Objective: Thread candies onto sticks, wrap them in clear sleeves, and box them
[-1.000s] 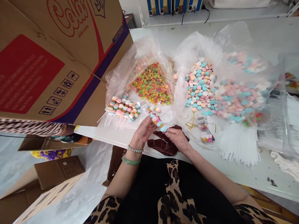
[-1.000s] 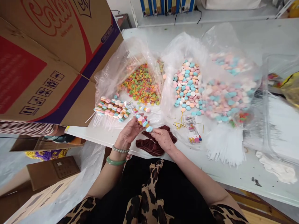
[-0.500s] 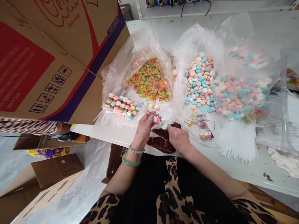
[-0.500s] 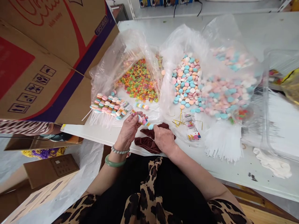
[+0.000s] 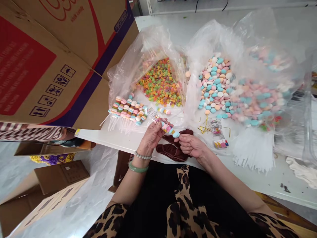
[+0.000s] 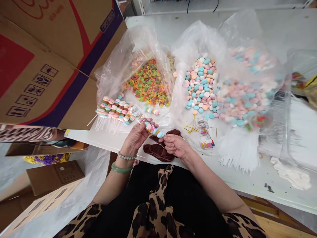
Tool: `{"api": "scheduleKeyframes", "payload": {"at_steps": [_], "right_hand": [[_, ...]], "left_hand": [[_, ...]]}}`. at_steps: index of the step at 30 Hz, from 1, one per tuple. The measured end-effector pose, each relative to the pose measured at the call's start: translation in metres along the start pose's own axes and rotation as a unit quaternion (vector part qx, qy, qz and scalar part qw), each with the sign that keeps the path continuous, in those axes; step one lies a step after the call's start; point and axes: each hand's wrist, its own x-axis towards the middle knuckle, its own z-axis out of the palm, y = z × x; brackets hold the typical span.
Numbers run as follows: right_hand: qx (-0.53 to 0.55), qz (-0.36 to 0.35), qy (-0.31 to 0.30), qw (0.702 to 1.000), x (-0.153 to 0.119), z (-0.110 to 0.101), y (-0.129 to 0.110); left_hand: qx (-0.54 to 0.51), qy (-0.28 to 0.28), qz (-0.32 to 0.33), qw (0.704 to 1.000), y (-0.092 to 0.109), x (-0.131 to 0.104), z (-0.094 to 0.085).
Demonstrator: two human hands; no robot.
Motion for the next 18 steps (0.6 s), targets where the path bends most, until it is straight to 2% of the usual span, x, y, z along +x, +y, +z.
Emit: {"api": "scheduleKeyframes", "payload": {"at_steps": [3,5,6,7,9,11,12,13,14,15,18], "right_hand": [[-0.073,-0.049,0.068,0.994,0.001,0.001,0.004],[-0.209,-0.131,0.137,0.959,0.001,0.005,0.005],[-0.298,-0.179,0.171,0.922,0.000,0.008,0.005],[-0.392,-0.223,0.201,0.870,-0.002,0.012,0.006],[-0.558,-0.276,0.248,0.743,-0.005,0.018,0.007],[-0.665,-0.293,0.275,0.629,-0.007,0.022,0.009],[-0.698,-0.296,0.279,0.589,-0.008,0.023,0.011],[-0.720,-0.298,0.276,0.562,-0.008,0.024,0.012],[-0.732,-0.299,0.271,0.550,-0.007,0.024,0.013],[-0.734,-0.297,0.266,0.549,-0.007,0.023,0.014],[-0.716,-0.269,0.261,0.589,-0.005,0.020,0.011]], "left_hand": [[0.054,0.046,0.004,0.997,0.002,0.000,-0.002],[0.087,0.089,0.010,0.992,0.003,0.000,-0.003],[0.098,0.104,0.010,0.990,0.004,0.000,-0.003],[0.105,0.112,0.006,0.988,0.004,-0.001,-0.002],[0.104,0.107,-0.009,0.989,0.005,-0.003,0.001],[0.088,0.086,-0.026,0.992,0.004,-0.005,0.006],[0.073,0.070,-0.036,0.994,0.003,-0.006,0.008],[0.055,0.052,-0.048,0.996,0.003,-0.006,0.009],[0.035,0.036,-0.061,0.997,0.002,-0.006,0.009],[0.015,0.024,-0.073,0.997,0.002,-0.006,0.008],[-0.030,0.021,-0.064,0.997,0.003,-0.003,0.002]]}}
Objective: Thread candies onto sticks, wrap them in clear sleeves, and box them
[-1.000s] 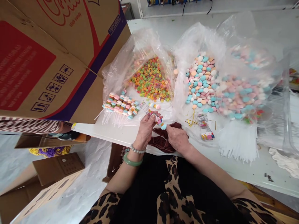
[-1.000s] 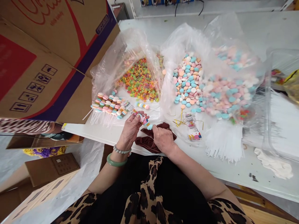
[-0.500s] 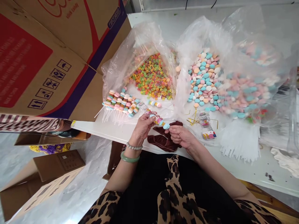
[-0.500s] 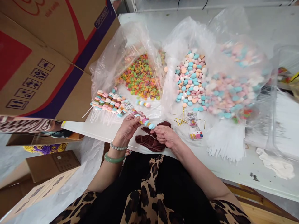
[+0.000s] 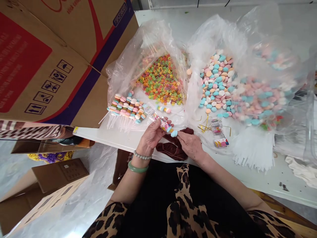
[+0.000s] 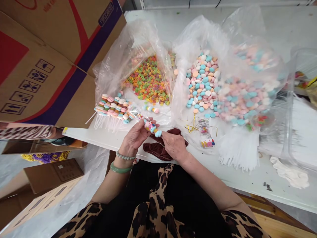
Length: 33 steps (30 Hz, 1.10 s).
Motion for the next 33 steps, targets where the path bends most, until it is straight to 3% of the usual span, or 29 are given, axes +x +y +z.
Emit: {"api": "scheduleKeyframes", "payload": {"at_steps": [6,11,13,15,17,18,21,23,29,33], "right_hand": [[0.083,0.068,-0.065,0.992,0.008,-0.002,0.000],[0.208,0.080,-0.025,0.974,0.010,0.008,-0.005],[0.314,0.109,-0.017,0.943,0.010,0.014,-0.003],[0.423,0.151,-0.029,0.893,0.011,0.019,0.000],[0.477,0.170,-0.044,0.861,0.011,0.023,0.004],[0.474,0.167,-0.042,0.863,0.010,0.023,0.006],[0.391,0.140,-0.019,0.909,0.009,0.021,0.008],[0.343,0.120,-0.035,0.931,0.008,0.016,0.007],[0.258,0.119,-0.111,0.952,0.012,-0.004,0.000],[0.202,0.169,-0.080,0.961,0.016,-0.014,-0.007]], "left_hand": [[0.025,0.003,0.059,0.998,-0.010,0.000,0.000],[0.026,0.007,0.068,0.997,-0.031,-0.003,0.011],[0.017,0.004,0.063,0.998,-0.037,-0.004,0.012],[0.013,0.004,0.051,0.999,-0.040,-0.005,0.011],[0.019,0.011,0.038,0.999,-0.040,-0.004,0.007],[0.024,0.016,0.032,0.999,-0.039,-0.003,0.005],[0.020,0.035,0.032,0.999,-0.030,0.001,-0.002],[-0.006,0.051,0.044,0.998,-0.023,0.004,-0.005],[-0.024,0.078,0.087,0.993,-0.018,0.006,-0.003],[-0.008,0.086,0.106,0.991,-0.023,0.002,0.008]]}}
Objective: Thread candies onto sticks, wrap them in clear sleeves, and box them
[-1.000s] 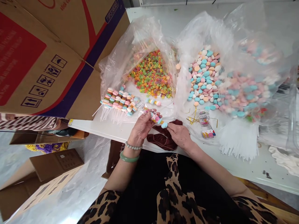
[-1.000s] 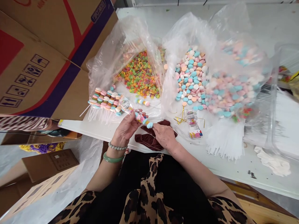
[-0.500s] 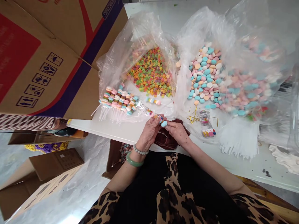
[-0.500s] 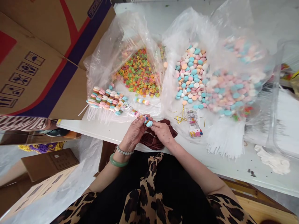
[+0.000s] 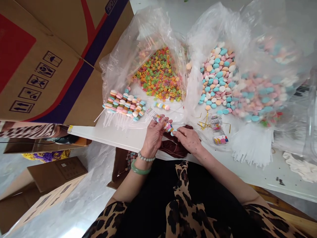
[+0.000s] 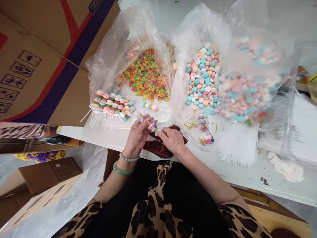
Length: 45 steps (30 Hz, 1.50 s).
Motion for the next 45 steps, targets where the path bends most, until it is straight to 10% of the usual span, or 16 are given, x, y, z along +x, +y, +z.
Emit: {"api": "scheduleKeyframes", "payload": {"at_steps": [13,20,23,29,36,41,45], "right_hand": [[0.028,0.065,0.079,0.994,0.011,0.013,0.001],[0.115,0.016,0.153,0.981,0.013,0.018,0.015],[0.119,0.019,0.159,0.980,0.015,0.017,0.018],[0.131,0.008,0.130,0.983,0.013,0.017,0.013],[0.137,0.006,0.107,0.985,0.009,0.018,0.009],[0.202,-0.017,0.054,0.978,0.004,0.015,0.015],[0.234,-0.023,0.032,0.971,0.003,0.017,0.014]], "left_hand": [[0.075,-0.001,0.063,0.995,-0.015,-0.017,0.025],[0.048,-0.028,-0.054,0.997,-0.019,-0.005,0.011],[0.157,0.035,0.056,0.985,-0.023,-0.007,0.000],[0.486,0.039,0.339,0.805,-0.024,-0.016,-0.011],[0.567,-0.002,0.399,0.721,-0.019,-0.012,-0.014],[0.707,0.030,0.444,0.550,-0.014,-0.015,-0.013],[0.740,0.046,0.450,0.498,-0.017,-0.020,-0.008]]}}
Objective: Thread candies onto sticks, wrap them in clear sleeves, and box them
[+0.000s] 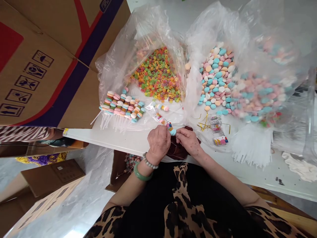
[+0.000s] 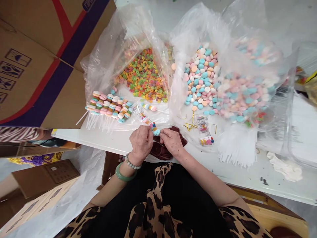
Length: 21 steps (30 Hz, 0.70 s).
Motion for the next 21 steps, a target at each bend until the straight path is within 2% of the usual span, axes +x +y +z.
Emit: {"api": "scheduleKeyframes", "payload": {"at_steps": [4,7,9,13,15,18,21], "right_hand": [[-0.017,0.003,0.060,0.998,0.007,0.011,-0.001],[0.061,0.025,0.051,0.997,0.014,0.017,0.004],[0.122,0.055,0.032,0.991,0.015,0.018,0.008],[0.150,0.068,-0.009,0.986,0.013,0.015,0.007],[0.127,0.059,-0.020,0.990,0.011,0.013,0.002],[0.026,0.027,0.010,0.999,0.009,0.012,-0.006],[-0.115,-0.017,0.040,0.992,0.009,0.013,-0.009]], "left_hand": [[-0.056,-0.005,-0.008,0.998,0.006,-0.007,0.008],[-0.162,-0.018,-0.046,0.986,0.002,-0.011,0.013],[-0.251,-0.029,-0.105,0.962,-0.004,-0.012,0.014],[-0.389,-0.039,-0.266,0.881,-0.012,-0.012,0.010],[-0.405,-0.041,-0.287,0.867,-0.013,-0.012,0.007],[-0.401,-0.055,-0.264,0.876,-0.012,-0.010,0.004],[-0.393,-0.076,-0.230,0.887,-0.009,-0.010,0.004]]}}
